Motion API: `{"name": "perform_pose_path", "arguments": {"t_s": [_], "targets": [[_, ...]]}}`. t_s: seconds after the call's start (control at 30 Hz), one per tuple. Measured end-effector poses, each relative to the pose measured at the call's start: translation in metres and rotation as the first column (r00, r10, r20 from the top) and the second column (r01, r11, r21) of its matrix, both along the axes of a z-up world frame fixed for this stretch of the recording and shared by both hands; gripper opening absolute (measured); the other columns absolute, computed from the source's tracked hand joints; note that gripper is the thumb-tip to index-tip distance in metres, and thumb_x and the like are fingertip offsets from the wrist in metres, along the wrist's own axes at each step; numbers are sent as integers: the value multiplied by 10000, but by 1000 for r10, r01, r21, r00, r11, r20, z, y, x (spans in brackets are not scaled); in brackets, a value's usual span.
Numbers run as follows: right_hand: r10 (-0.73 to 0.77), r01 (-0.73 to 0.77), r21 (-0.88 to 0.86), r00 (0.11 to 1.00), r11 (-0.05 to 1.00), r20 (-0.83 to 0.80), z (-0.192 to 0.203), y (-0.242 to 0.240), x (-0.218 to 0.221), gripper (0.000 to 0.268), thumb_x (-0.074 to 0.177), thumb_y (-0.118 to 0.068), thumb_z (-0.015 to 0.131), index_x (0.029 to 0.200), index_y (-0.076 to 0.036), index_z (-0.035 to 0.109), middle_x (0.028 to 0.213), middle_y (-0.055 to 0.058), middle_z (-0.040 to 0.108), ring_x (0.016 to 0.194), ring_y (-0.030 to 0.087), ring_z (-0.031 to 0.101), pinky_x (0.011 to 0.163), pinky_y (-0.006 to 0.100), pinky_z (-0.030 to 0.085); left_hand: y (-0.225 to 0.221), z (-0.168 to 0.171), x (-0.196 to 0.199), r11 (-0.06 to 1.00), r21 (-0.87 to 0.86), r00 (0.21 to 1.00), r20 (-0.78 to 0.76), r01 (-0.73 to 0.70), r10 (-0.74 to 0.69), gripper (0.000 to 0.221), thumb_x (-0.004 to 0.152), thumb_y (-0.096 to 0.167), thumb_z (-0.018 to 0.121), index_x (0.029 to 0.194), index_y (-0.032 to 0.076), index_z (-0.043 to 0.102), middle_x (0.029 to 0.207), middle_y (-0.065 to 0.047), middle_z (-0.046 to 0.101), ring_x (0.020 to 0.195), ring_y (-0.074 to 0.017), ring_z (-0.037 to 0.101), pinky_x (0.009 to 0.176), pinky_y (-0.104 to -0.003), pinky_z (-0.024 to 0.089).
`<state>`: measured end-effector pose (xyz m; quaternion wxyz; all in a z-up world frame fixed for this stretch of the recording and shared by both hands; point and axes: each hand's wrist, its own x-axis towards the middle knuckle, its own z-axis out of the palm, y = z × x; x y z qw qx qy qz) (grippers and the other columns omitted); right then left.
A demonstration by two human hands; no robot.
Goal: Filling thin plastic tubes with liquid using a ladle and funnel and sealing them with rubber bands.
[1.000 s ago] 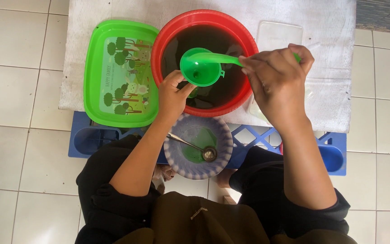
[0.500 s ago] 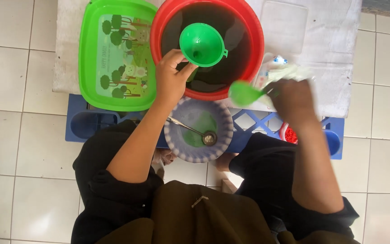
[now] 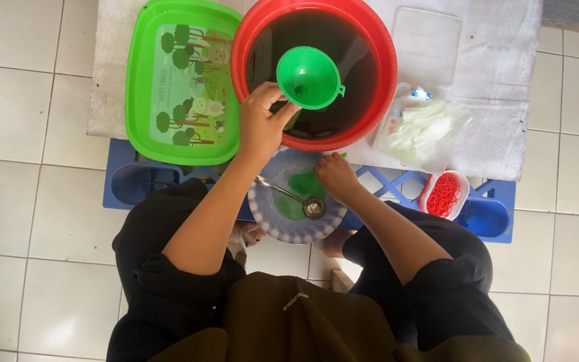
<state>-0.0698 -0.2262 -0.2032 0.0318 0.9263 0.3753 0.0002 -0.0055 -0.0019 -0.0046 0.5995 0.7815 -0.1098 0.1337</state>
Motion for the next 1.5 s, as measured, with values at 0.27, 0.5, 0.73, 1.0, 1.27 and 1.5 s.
{"name": "perform_pose_path", "arguments": {"t_s": [0.27, 0.5, 0.73, 1.0, 1.27, 1.5], "targets": [[-174, 201, 82, 952, 976, -252, 37, -1, 17, 76, 810, -33, 719, 876, -41, 756, 772, 154, 706, 757, 353, 731, 692, 473, 571, -1, -4, 0, 999, 30, 1000, -4, 18, -18, 103, 930, 179, 808, 1027, 152, 787, 940, -48, 712, 945, -244, 729, 918, -415, 566], [-430, 238, 691, 895, 682, 116, 228, -6, 32, 260, 920, -51, 797, 1161, -72, 700, 916, 94, 666, 813, 319, 697, 725, 452, 566, -9, -5, -2, 998, 56, 1000, 9, 8, -9, 88, 949, 224, 792, 1021, 174, 785, 939, -9, 713, 927, -212, 727, 915, -414, 543], [-190, 85, 734, 980, 674, 61, 271, 5, 25, 518, 1023, 27, 764, 1471, -34, 509, 1468, 263, 452, 1380, 435, 526, 1112, 526, 524, -14, 1, -3, 990, 90, 993, 34, 108, -112, 127, 917, 70, 734, 1041, 90, 751, 959, -56, 705, 901, -208, 687, 750, -372, 563], [-180, 41, 823, 981, 567, 75, 270, 5, 24, 111, 1072, 52, 645, 1180, 57, 668, 1350, 274, 500, 1185, 425, 645, 981, 475, 581, -18, 5, -4, 993, 58, 989, 97, 103, -108, 113, 987, 125, 703, 1070, 76, 761, 1003, -69, 724, 926, -212, 700, 769, -367, 583], [-219, 15, 824, 967, 567, 133, 287, 4, 17, 108, 1072, 47, 676, 1178, 56, 694, 1330, 246, 496, 1165, 424, 630, 1032, 495, 584, -21, 20, -7, 989, 83, 969, 207, 122, -137, 142, 1031, 95, 633, 1087, 39, 750, 1018, -100, 754, 935, -238, 735, 786, -359, 617], [-407, 136, 834, 906, 535, 114, 308, -20, 14, 146, 1028, 145, 783, 1120, 53, 717, 1179, 207, 518, 1073, 343, 617, 929, 413, 562, -18, 24, -5, 991, 112, 965, 240, 80, -105, 173, 1035, 74, 623, 1145, 83, 756, 992, -97, 789, 891, -218, 774, 757, -319, 643]]}}
